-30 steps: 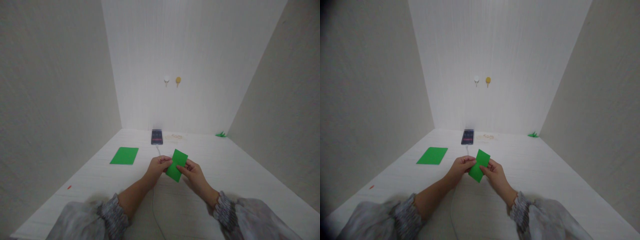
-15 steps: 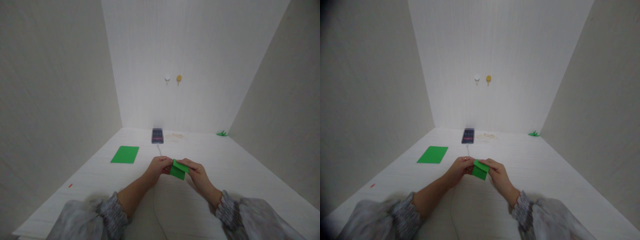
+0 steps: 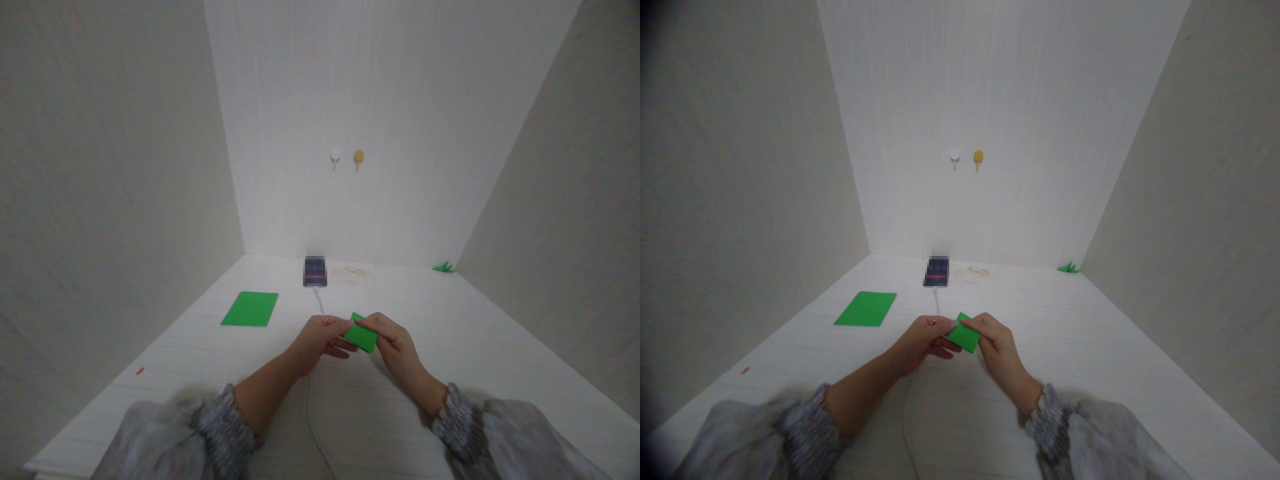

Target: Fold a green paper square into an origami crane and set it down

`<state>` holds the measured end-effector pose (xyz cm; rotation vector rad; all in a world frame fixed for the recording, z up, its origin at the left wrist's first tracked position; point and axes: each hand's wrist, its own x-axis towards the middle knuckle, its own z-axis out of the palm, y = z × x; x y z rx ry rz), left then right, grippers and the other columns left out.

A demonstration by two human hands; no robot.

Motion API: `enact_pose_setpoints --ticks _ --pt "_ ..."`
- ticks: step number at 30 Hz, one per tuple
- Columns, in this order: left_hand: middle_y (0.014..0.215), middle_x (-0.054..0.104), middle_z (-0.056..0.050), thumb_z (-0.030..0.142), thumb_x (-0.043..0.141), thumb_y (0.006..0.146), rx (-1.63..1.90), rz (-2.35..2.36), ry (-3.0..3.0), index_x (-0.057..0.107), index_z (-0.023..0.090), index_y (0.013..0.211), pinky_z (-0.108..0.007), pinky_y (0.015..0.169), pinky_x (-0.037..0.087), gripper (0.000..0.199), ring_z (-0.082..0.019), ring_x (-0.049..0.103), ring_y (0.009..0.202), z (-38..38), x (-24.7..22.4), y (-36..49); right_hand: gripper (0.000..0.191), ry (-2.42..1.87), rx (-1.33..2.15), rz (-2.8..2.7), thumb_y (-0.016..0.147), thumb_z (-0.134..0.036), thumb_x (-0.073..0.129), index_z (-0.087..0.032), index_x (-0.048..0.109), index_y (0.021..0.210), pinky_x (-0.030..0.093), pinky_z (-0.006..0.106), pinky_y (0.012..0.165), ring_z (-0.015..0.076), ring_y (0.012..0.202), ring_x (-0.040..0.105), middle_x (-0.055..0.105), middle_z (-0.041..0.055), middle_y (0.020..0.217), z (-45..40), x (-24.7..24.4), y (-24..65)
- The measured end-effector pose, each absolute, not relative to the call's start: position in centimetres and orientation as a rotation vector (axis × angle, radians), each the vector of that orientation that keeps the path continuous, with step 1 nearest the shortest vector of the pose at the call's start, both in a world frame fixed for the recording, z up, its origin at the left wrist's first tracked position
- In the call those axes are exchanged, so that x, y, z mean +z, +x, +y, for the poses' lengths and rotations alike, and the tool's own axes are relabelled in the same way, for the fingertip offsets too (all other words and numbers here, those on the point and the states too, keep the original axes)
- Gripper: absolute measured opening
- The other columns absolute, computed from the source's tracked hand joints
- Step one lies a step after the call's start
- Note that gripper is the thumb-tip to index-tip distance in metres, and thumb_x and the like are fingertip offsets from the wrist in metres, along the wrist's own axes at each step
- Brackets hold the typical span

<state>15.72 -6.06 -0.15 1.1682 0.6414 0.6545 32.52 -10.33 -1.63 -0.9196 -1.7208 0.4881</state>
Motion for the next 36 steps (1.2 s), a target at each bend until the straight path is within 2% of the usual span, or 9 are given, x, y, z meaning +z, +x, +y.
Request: enact_pose_setpoints --ticks 4,7,10,12,15,18,21,26,36 --pt "0.072 0.066 -0.006 0.030 0.065 0.064 0.680 0.662 1.236 0.063 0.011 0.082 -0.022 0.056 0.046 0.026 -0.013 0.061 0.061 -5.8 -0.5 15.9 0.032 -0.957 0.424 -1.771 0.082 -0.015 0.041 -0.028 0.061 0.104 0.043 0.029 0.065 0.0160 0.073 0.054 0.057 0.0036 0.080 -10.6 -1.4 32.7" --pt "0.062 0.064 -0.003 0.028 0.065 0.064 0.793 0.709 1.273 0.063 0.011 0.079 -0.022 0.056 0.046 0.023 -0.011 0.059 0.055 -5.5 -1.0 16.0 0.035 -0.981 0.417 -1.762 0.081 -0.017 0.043 -0.026 0.054 0.113 0.043 0.032 0.075 0.0184 0.085 0.055 0.060 0.0048 0.092 -10.8 -1.2 32.9" --pt "0.062 0.064 -0.002 0.028 0.063 0.066 0.892 0.707 1.404 0.063 0.012 0.082 -0.022 0.055 0.047 0.022 -0.011 0.059 0.054 -5.5 -1.4 16.1 0.036 -1.055 0.521 -1.624 0.081 -0.023 0.044 -0.024 0.051 0.117 0.040 0.034 0.084 0.0202 0.096 0.053 0.060 0.0048 0.102 -10.9 -1.2 33.0" --pt "0.068 0.065 -0.003 0.028 0.060 0.069 0.905 0.671 1.548 0.063 0.014 0.085 -0.023 0.058 0.047 0.022 -0.012 0.060 0.058 -5.6 -1.6 16.0 0.032 -1.111 0.614 -1.521 0.081 -0.028 0.046 -0.021 0.055 0.111 0.042 0.033 0.079 0.0200 0.090 0.055 0.062 0.0053 0.096 -10.8 -1.3 32.8" --pt "0.072 0.065 -0.004 0.029 0.059 0.071 0.876 0.620 1.686 0.064 0.014 0.086 -0.025 0.062 0.047 0.021 -0.013 0.060 0.064 -5.9 -1.7 16.1 0.021 -1.138 0.717 -1.491 0.078 -0.033 0.052 -0.017 0.063 0.087 0.045 0.028 0.065 0.0171 0.072 0.056 0.062 0.0039 0.076 -10.7 -1.2 32.3" --pt "0.072 0.065 -0.003 0.026 0.063 0.066 0.920 0.611 1.538 0.062 0.014 0.083 -0.025 0.063 0.048 0.021 -0.013 0.061 0.065 -6.1 -1.7 16.2 0.019 -1.117 0.760 -1.478 0.078 -0.033 0.052 -0.017 0.060 0.071 0.042 0.024 0.056 0.0136 0.061 0.051 0.056 0.0011 0.064 -10.8 -0.9 31.9" --pt "0.067 0.064 -0.002 0.023 0.068 0.061 0.960 0.622 1.370 0.059 0.013 0.078 -0.024 0.060 0.047 0.022 -0.012 0.060 0.061 -6.1 -1.5 16.3 0.018 -1.092 0.748 -1.414 0.079 -0.031 0.052 -0.017 0.057 0.070 0.039 0.023 0.054 0.0121 0.059 0.048 0.052 -0.0006 0.063 -10.9 -0.7 31.8" --pt "0.058 0.063 -0.001 0.024 0.067 0.061 0.958 0.700 1.318 0.059 0.012 0.072 -0.021 0.052 0.043 0.018 -0.012 0.060 0.055 -6.5 -0.6 16.3 0.015 -1.083 0.709 -1.400 0.079 -0.029 0.052 -0.017 0.055 0.070 0.037 0.022 0.055 0.0117 0.061 0.046 0.049 -0.0013 0.064 -11.2 -0.4 31.9" --pt "0.058 0.065 -0.002 0.024 0.068 0.060 0.969 0.691 1.293 0.062 0.012 0.071 -0.023 0.055 0.046 0.017 -0.013 0.061 0.056 -6.9 0.1 16.2 0.016 -1.080 0.715 -1.414 0.080 -0.030 0.050 -0.017 0.055 0.071 0.039 0.025 0.057 0.0134 0.063 0.048 0.052 0.0004 0.066 -11.4 -0.2 31.7"
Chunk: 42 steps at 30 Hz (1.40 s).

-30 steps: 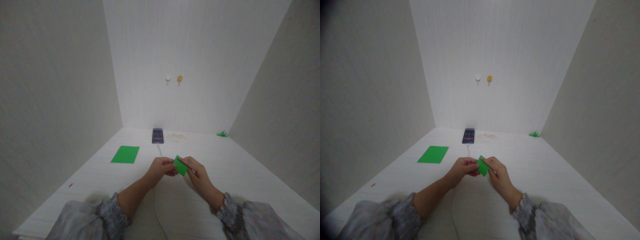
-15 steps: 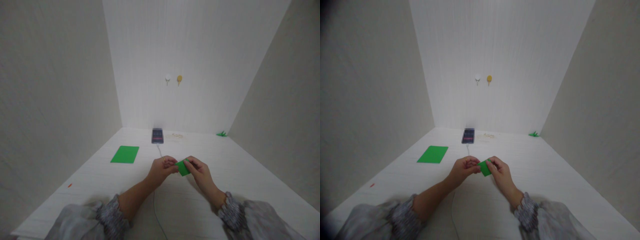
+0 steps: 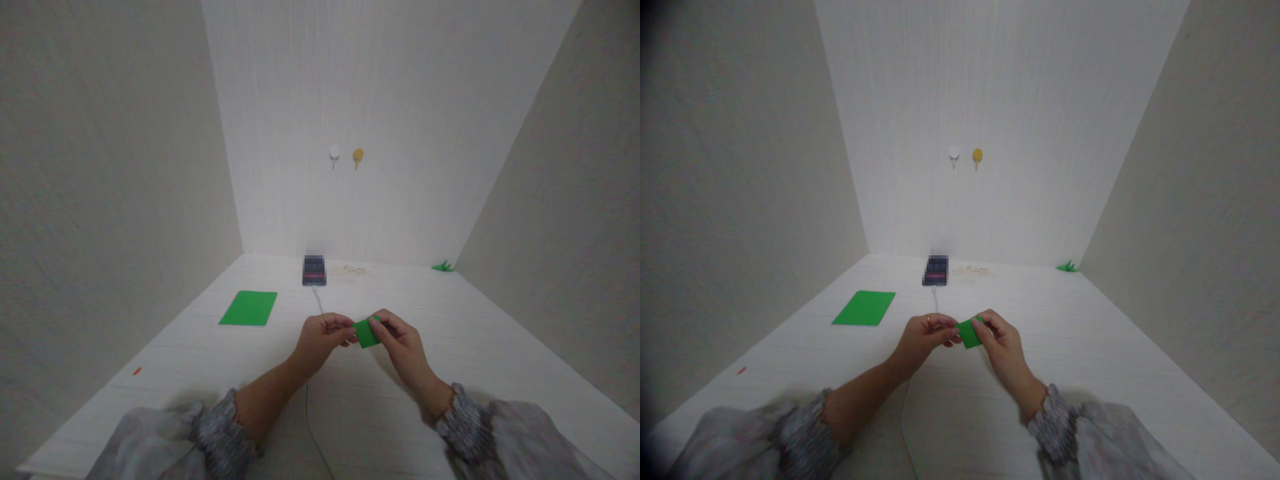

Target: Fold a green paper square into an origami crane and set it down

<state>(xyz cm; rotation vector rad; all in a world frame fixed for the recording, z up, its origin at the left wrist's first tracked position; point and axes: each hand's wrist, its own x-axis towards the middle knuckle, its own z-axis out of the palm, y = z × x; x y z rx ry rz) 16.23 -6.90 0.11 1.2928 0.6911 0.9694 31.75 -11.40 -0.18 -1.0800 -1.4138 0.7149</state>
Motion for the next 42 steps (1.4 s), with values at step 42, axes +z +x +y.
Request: enact_pose_setpoints --ticks 42 --pt "0.056 0.064 -0.003 0.027 0.065 0.063 0.906 0.697 1.314 0.062 0.012 0.067 -0.023 0.051 0.044 0.016 -0.014 0.060 0.056 -6.82 0.00 16.41 0.022 -1.038 0.780 -1.206 0.076 -0.031 0.054 -0.016 0.058 0.060 0.036 0.023 0.052 0.0124 0.057 0.043 0.049 -0.0006 0.060 -11.60 0.00 31.49"
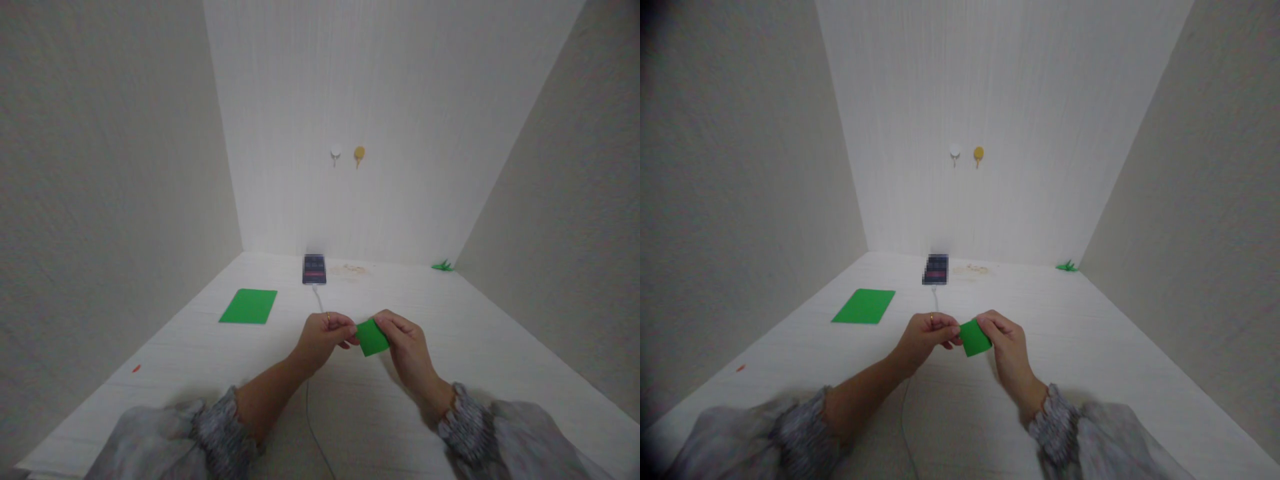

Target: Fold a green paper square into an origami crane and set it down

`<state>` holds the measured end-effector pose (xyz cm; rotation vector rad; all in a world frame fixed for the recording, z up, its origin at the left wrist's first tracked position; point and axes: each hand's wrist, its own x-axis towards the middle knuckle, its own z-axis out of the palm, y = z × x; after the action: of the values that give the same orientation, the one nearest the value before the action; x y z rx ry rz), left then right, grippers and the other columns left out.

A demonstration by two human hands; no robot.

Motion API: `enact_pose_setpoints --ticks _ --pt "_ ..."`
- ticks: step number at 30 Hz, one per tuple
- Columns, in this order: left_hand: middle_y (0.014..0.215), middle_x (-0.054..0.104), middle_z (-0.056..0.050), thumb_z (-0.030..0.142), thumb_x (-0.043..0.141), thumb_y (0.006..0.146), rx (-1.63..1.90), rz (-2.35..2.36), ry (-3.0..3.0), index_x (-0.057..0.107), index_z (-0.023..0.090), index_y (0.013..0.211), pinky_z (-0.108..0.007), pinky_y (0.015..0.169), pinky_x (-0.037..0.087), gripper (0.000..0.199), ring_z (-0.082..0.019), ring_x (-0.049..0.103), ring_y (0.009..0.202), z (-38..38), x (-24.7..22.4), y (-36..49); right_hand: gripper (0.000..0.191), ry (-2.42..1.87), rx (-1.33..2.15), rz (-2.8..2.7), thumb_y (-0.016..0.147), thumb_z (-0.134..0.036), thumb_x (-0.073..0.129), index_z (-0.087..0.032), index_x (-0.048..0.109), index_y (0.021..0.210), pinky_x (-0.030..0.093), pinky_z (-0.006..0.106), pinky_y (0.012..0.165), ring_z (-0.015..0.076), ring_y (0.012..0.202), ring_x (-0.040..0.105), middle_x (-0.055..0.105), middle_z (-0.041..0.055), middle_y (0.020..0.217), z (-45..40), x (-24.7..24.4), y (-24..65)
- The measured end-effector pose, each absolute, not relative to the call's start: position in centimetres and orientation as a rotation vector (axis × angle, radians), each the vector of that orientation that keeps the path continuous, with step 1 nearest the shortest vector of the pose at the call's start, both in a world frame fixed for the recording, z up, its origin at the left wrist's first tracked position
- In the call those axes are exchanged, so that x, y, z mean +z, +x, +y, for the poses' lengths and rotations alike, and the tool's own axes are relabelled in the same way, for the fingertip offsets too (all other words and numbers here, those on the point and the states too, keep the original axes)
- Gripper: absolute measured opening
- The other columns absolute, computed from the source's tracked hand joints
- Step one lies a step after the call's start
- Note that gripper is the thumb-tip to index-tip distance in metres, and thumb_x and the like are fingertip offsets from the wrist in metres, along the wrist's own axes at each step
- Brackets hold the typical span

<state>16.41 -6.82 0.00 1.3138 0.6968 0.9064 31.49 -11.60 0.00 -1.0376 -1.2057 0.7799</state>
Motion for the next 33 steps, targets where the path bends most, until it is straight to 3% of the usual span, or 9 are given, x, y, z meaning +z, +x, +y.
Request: enact_pose_setpoints --ticks 7,13,21,33 --pt "0.059 0.064 -0.004 0.029 0.067 0.061 0.937 0.735 1.239 0.062 0.011 0.069 -0.023 0.052 0.044 0.020 -0.015 0.061 0.060 -6.4 -0.2 16.1 0.020 -1.121 0.753 -1.308 0.075 -0.035 0.056 -0.017 0.062 0.069 0.039 0.025 0.058 0.0155 0.065 0.049 0.057 0.0020 0.067 -11.1 -0.1 31.7" --pt "0.058 0.063 -0.004 0.030 0.067 0.060 0.900 0.745 1.243 0.060 0.011 0.068 -0.023 0.053 0.042 0.021 -0.015 0.061 0.058 -6.3 -0.3 16.1 0.019 -1.093 0.762 -1.306 0.075 -0.031 0.056 -0.017 0.063 0.066 0.037 0.024 0.057 0.0142 0.063 0.048 0.056 0.0004 0.064 -11.2 0.1 31.9" --pt "0.060 0.056 0.001 0.027 0.065 0.064 0.926 0.676 1.434 0.059 0.012 0.073 -0.019 0.055 0.036 0.019 -0.008 0.049 0.056 -6.4 -0.4 16.4 0.021 -1.124 0.833 -1.406 0.076 -0.028 0.055 -0.016 0.062 0.060 0.035 0.023 0.053 0.0123 0.058 0.045 0.051 -0.0008 0.058 -11.5 0.2 31.6" --pt "0.055 0.049 0.002 0.031 0.061 0.067 0.947 0.688 1.465 0.054 0.012 0.066 -0.021 0.051 0.033 0.019 -0.009 0.043 0.052 -6.4 -1.2 16.6 0.020 -1.168 0.900 -1.514 0.076 -0.031 0.055 -0.016 0.065 0.067 0.038 0.023 0.057 0.0132 0.062 0.048 0.055 0.0006 0.063 -10.9 -1.3 31.5"
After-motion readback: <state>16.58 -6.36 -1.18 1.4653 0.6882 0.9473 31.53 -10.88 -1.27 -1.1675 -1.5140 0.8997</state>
